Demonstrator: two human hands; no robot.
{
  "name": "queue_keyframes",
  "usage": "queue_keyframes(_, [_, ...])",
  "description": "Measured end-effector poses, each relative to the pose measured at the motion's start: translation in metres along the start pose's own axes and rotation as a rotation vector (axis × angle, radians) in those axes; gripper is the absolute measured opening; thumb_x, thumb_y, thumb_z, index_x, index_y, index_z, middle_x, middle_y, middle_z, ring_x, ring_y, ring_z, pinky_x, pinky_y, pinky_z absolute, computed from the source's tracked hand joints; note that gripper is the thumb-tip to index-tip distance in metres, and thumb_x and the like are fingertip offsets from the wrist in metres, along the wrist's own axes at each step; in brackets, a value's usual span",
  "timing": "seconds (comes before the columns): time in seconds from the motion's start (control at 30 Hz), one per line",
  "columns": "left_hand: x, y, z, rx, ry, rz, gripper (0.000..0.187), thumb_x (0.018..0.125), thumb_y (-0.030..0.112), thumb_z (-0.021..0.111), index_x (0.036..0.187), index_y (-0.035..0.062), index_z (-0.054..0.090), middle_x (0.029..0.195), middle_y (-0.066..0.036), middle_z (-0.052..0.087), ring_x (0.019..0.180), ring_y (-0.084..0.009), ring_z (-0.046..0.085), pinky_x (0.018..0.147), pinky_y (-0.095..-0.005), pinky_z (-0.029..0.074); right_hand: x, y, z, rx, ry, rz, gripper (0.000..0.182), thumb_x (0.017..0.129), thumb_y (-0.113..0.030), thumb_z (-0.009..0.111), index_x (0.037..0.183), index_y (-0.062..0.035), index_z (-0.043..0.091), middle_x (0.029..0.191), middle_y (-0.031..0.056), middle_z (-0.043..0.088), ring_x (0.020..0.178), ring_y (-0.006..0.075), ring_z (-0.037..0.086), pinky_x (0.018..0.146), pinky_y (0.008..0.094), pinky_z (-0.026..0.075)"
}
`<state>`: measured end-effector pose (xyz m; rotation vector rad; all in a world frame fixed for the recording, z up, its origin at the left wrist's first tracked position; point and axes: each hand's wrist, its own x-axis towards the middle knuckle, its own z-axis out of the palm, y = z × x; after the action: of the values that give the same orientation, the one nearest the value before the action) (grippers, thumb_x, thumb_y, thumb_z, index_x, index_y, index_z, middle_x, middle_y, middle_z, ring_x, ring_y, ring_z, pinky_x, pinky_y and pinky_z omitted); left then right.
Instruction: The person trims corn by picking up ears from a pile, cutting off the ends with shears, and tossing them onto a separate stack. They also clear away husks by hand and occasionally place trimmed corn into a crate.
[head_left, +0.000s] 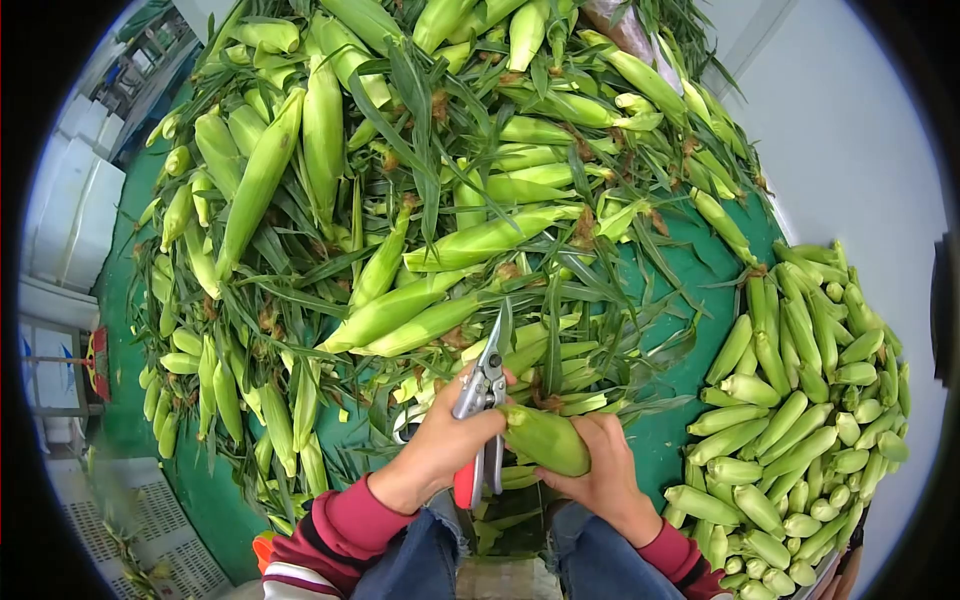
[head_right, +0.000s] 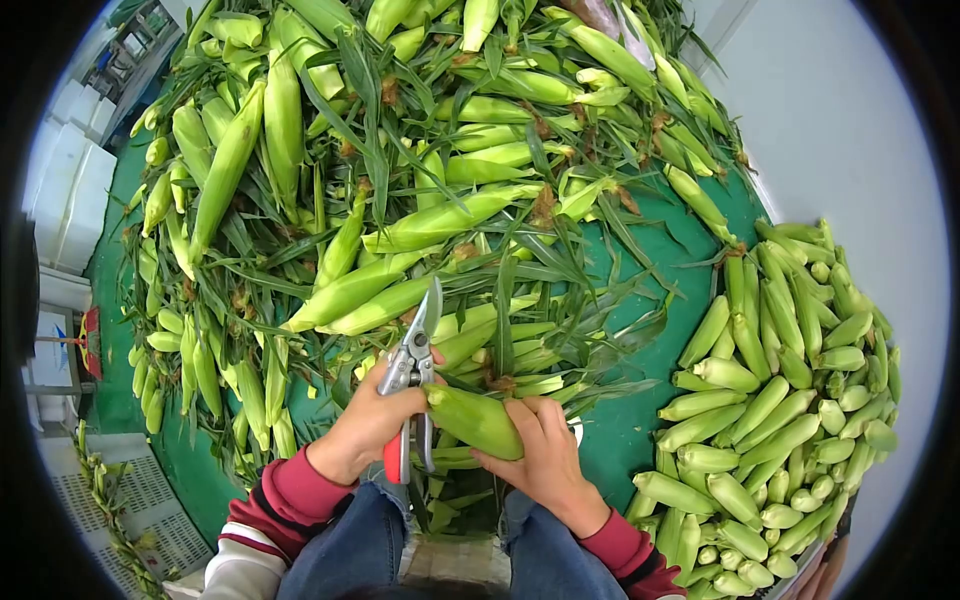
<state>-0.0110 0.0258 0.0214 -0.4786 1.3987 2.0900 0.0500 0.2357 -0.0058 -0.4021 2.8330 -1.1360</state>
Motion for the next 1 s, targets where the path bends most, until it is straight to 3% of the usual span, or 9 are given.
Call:
queue_keyframes(0.13, [0.003, 0.000, -0.006, -0.189, -0.031, -0.213, 0.039, 0.079, -0.005, 0.053, 0.117, 0.0061, 0.053, 0.093, -0.006, 0.063, 0.075, -0.0161, 0.062, 0.064, -0.0287, 0.052, 0.001, 0.003, 0.013, 0.397, -0.075, 0.070, 0.067, 0.065, -0.025, 0.086, 0.118, -0.0008, 0.051, 0.108, 0.0151, 0.053, 0.097, 0.0308, 0.055, 0.080, 0.0381, 0.047])
queue_keyframes(0.2, [0.002, -0.003, -0.008, -0.293, -0.027, -0.192, 0.041, 0.079, -0.005, 0.052, 0.118, 0.0065, 0.052, 0.093, -0.006, 0.063, 0.075, -0.0172, 0.062, 0.064, -0.0305, 0.053, 0.005, 0.005, 0.018, 0.644, -0.120, 0.190, 0.065, 0.066, -0.024, 0.086, 0.116, -0.0010, 0.052, 0.108, 0.0148, 0.054, 0.098, 0.0290, 0.055, 0.081, 0.0373, 0.046])
queue_keyframes(0.3, [-0.004, 0.005, 0.005, -0.305, 0.038, -0.127, 0.041, 0.079, -0.005, 0.055, 0.119, 0.0068, 0.051, 0.090, -0.005, 0.059, 0.072, -0.0162, 0.061, 0.063, -0.0298, 0.053, 0.024, 0.007, 0.004, 0.235, 0.181, -0.020, 0.058, 0.068, -0.021, 0.085, 0.112, -0.0015, 0.054, 0.104, 0.0130, 0.057, 0.093, 0.0249, 0.057, 0.077, 0.0354, 0.048])
queue_keyframes(0.47, [-0.005, -0.005, 0.026, -0.148, 0.047, 0.114, 0.042, 0.080, -0.007, 0.058, 0.119, 0.0066, 0.049, 0.099, -0.005, 0.054, 0.076, -0.0155, 0.060, 0.067, -0.0303, 0.054, 0.049, -0.023, -0.008, 0.263, 0.329, -0.074, 0.031, 0.077, -0.009, 0.077, 0.100, 0.0011, 0.059, 0.085, 0.0090, 0.062, 0.069, 0.0170, 0.057, 0.059, 0.0276, 0.047])
queue_keyframes(0.53, [-0.006, 0.006, 0.028, -0.197, 0.104, 0.039, 0.043, 0.080, -0.007, 0.058, 0.119, 0.0080, 0.050, 0.097, -0.004, 0.053, 0.074, -0.0153, 0.059, 0.067, -0.0314, 0.054, 0.054, -0.018, -0.008, 0.308, 0.301, -0.050, 0.025, 0.080, -0.006, 0.073, 0.099, 0.0026, 0.059, 0.081, 0.0081, 0.062, 0.067, 0.0149, 0.057, 0.057, 0.0269, 0.047])
queue_keyframes(0.57, [-0.007, 0.010, 0.025, -0.226, 0.109, 0.003, 0.043, 0.079, -0.007, 0.057, 0.119, 0.0084, 0.050, 0.097, -0.004, 0.052, 0.074, -0.0153, 0.059, 0.067, -0.0314, 0.055, 0.049, -0.019, 0.000, 0.643, 0.266, 0.192, 0.020, 0.086, -0.006, 0.068, 0.102, 0.0027, 0.060, 0.081, 0.0047, 0.062, 0.068, 0.0103, 0.055, 0.060, 0.0241, 0.045])
queue_keyframes(0.67, [-0.005, 0.010, 0.018, -0.304, 0.125, -0.069, 0.041, 0.079, -0.005, 0.057, 0.117, 0.0094, 0.052, 0.090, -0.004, 0.055, 0.068, -0.0157, 0.059, 0.064, -0.0319, 0.055, 0.044, -0.016, 0.018, 1.247, 0.349, 0.362, 0.017, 0.089, -0.008, 0.065, 0.104, 0.0004, 0.061, 0.085, 0.0015, 0.062, 0.073, 0.0065, 0.053, 0.066, 0.0214, 0.043])
queue_keyframes(0.77, [-0.001, 0.007, 0.011, -0.382, 0.140, -0.111, 0.038, 0.079, -0.002, 0.056, 0.115, 0.0097, 0.054, 0.079, -0.004, 0.057, 0.063, -0.0169, 0.059, 0.060, -0.0327, 0.056, 0.047, -0.020, 0.016, 1.535, 0.306, 0.479, 0.014, 0.091, -0.009, 0.062, 0.104, -0.0024, 0.061, 0.088, 0.0000, 0.062, 0.076, 0.0057, 0.052, 0.070, 0.0200, 0.040])
queue_keyframes(1.0, [0.001, 0.001, -0.003, -0.580, 0.067, -0.207, 0.040, 0.076, -0.001, 0.051, 0.114, 0.0116, 0.054, 0.083, -0.005, 0.061, 0.065, -0.0198, 0.062, 0.061, -0.0326, 0.055, 0.044, -0.017, 0.016, 1.818, 0.262, 0.541, 0.010, 0.094, -0.009, 0.055, 0.102, -0.0050, 0.059, 0.092, -0.0009, 0.062, 0.078, 0.0052, 0.054, 0.070, 0.0200, 0.042])
